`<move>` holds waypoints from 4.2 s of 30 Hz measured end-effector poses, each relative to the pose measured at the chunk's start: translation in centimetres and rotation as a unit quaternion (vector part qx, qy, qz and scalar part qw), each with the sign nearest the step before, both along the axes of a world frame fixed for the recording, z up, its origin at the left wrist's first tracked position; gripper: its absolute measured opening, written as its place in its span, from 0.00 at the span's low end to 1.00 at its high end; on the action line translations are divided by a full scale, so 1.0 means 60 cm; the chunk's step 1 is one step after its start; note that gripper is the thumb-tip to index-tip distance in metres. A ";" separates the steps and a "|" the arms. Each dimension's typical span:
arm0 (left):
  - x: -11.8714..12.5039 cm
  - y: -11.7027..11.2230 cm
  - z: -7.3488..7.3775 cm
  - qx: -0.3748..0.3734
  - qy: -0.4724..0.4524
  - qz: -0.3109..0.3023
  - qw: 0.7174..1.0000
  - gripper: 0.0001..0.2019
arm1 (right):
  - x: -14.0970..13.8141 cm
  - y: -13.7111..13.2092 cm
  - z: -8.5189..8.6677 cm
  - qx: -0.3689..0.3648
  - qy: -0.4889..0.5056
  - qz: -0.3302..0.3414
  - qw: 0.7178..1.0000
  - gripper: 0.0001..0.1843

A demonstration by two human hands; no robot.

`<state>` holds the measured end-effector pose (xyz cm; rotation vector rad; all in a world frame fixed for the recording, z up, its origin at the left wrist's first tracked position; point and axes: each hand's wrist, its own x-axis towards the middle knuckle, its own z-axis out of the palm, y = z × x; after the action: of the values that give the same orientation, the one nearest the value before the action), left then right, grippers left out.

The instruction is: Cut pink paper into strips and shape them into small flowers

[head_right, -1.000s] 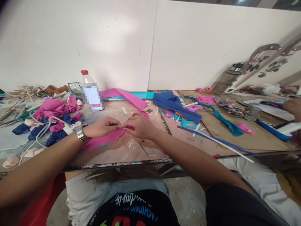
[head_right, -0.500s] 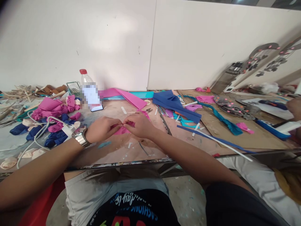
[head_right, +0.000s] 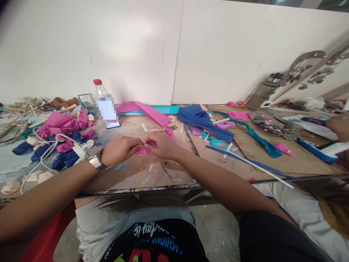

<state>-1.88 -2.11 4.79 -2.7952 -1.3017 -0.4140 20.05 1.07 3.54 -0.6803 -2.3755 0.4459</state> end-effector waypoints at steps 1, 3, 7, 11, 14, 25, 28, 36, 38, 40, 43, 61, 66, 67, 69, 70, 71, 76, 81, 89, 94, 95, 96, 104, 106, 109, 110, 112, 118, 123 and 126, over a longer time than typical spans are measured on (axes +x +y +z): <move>0.000 0.000 0.000 -0.003 -0.001 0.001 1.000 0.19 | 0.000 0.000 0.001 0.004 -0.001 0.001 1.000 0.07; 0.002 0.000 -0.001 -0.009 -0.005 0.001 1.000 0.19 | 0.000 0.000 0.002 0.012 -0.008 0.003 1.000 0.07; 0.004 -0.003 0.002 -0.028 -0.040 -0.011 0.999 0.16 | -0.003 -0.002 0.004 0.016 -0.017 0.002 1.000 0.06; 0.003 -0.006 0.009 -0.070 -0.091 -0.011 0.993 0.12 | -0.004 -0.002 0.003 0.005 0.003 0.004 1.000 0.08; 0.000 -0.005 0.011 -0.090 -0.109 -0.016 0.990 0.10 | -0.003 0.000 0.001 0.005 0.019 0.006 1.000 0.06; -0.009 0.006 0.014 -0.191 -0.145 -0.029 0.970 0.15 | -0.002 0.000 -0.002 0.030 0.006 0.000 1.000 0.05; -0.009 0.007 0.012 -0.196 -0.176 -0.041 0.964 0.14 | -0.002 -0.001 -0.002 0.034 0.004 -0.002 0.999 0.05; -0.003 -0.002 0.008 -0.098 -0.160 -0.054 0.981 0.11 | -0.005 -0.005 -0.002 0.008 -0.002 -0.001 1.000 0.05; -0.004 -0.001 0.011 -0.127 -0.168 -0.050 0.976 0.12 | -0.004 -0.004 -0.002 -0.002 0.001 -0.004 1.000 0.06; -0.006 0.003 0.013 -0.154 -0.171 -0.049 0.972 0.14 | -0.001 -0.003 -0.001 -0.001 0.004 -0.004 1.000 0.06; -0.009 0.006 0.014 -0.181 -0.178 -0.053 0.966 0.14 | 0.001 -0.003 0.001 0.002 -0.001 0.005 1.000 0.07; -0.023 0.023 0.017 -0.290 -0.144 -0.036 0.945 0.09 | 0.009 0.000 0.011 0.004 0.014 -0.008 1.000 0.04; -0.022 0.025 0.018 -0.315 -0.113 -0.064 0.940 0.08 | 0.012 0.004 0.008 0.006 -0.011 0.001 1.000 0.04; -0.022 0.025 0.018 -0.321 -0.112 -0.071 0.938 0.08 | 0.012 0.004 0.007 0.009 -0.016 0.001 1.000 0.04; -0.020 0.024 0.015 -0.330 -0.117 -0.084 0.933 0.09 | 0.011 0.003 0.004 0.017 -0.025 0.000 1.000 0.03; -0.020 0.024 0.014 -0.332 -0.121 -0.090 0.931 0.09 | 0.011 0.003 0.004 0.018 -0.028 0.000 0.999 0.03; -0.019 0.023 0.013 -0.334 -0.125 -0.094 0.930 0.10 | 0.010 0.002 0.003 0.017 -0.032 0.000 0.999 0.03; -0.019 0.023 0.009 -0.334 -0.133 -0.090 0.929 0.10 | 0.007 -0.002 0.005 0.011 -0.040 -0.001 0.999 0.04; -0.018 0.021 0.011 -0.330 -0.134 -0.080 0.931 0.14 | 0.008 -0.003 0.009 0.002 -0.038 -0.011 0.999 0.04; -0.014 0.018 0.010 -0.339 -0.135 -0.079 0.928 0.15 | 0.009 0.000 -0.001 0.007 -0.053 0.025 0.998 0.10; -0.018 0.024 0.006 -0.363 -0.143 -0.086 0.917 0.14 | 0.007 -0.001 -0.004 0.033 -0.049 0.021 0.998 0.09; -0.019 0.024 0.005 -0.371 -0.147 -0.084 0.913 0.14 | 0.007 -0.001 -0.004 0.038 -0.047 0.023 0.998 0.08; -0.020 0.025 0.004 -0.380 -0.152 -0.081 0.909 0.14 | 0.006 -0.002 -0.003 0.042 -0.044 0.026 0.998 0.08; -0.017 0.021 0.014 -0.387 -0.190 -0.073 0.900 0.17 | 0.008 0.000 -0.003 0.104 -0.027 0.038 0.994 0.07; -0.015 0.021 0.015 -0.369 -0.186 -0.059 0.909 0.19 | 0.008 0.000 -0.003 0.112 -0.027 0.034 0.993 0.07; -0.015 0.021 0.012 -0.368 -0.198 -0.063 0.906 0.19 | 0.007 -0.002 -0.002 0.110 -0.024 0.025 0.993 0.07; -0.015 0.021 0.011 -0.371 -0.207 -0.069 0.903 0.19 | 0.007 -0.003 -0.002 0.109 -0.024 0.021 0.993 0.07; -0.016 0.021 0.008 -0.374 -0.222 -0.078 0.897 0.18 | 0.007 -0.005 -0.002 0.108 -0.028 0.013 0.994 0.07; -0.014 0.020 0.006 -0.368 -0.219 -0.082 0.900 0.18 | 0.006 -0.008 0.000 0.104 -0.032 -0.005 0.994 0.07; -0.009 0.016 0.007 -0.290 -0.196 -0.051 0.936 0.19 | 0.005 -0.005 0.001 0.099 -0.025 -0.012 0.995 0.07; -0.005 0.010 0.007 -0.218 -0.183 -0.036 0.958 0.18 | 0.003 -0.003 0.000 0.099 -0.022 -0.027 0.995 0.05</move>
<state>-2.21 -1.50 5.21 -3.2531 -1.5238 -0.7663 20.23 0.88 3.54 -0.6681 -2.3958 0.1710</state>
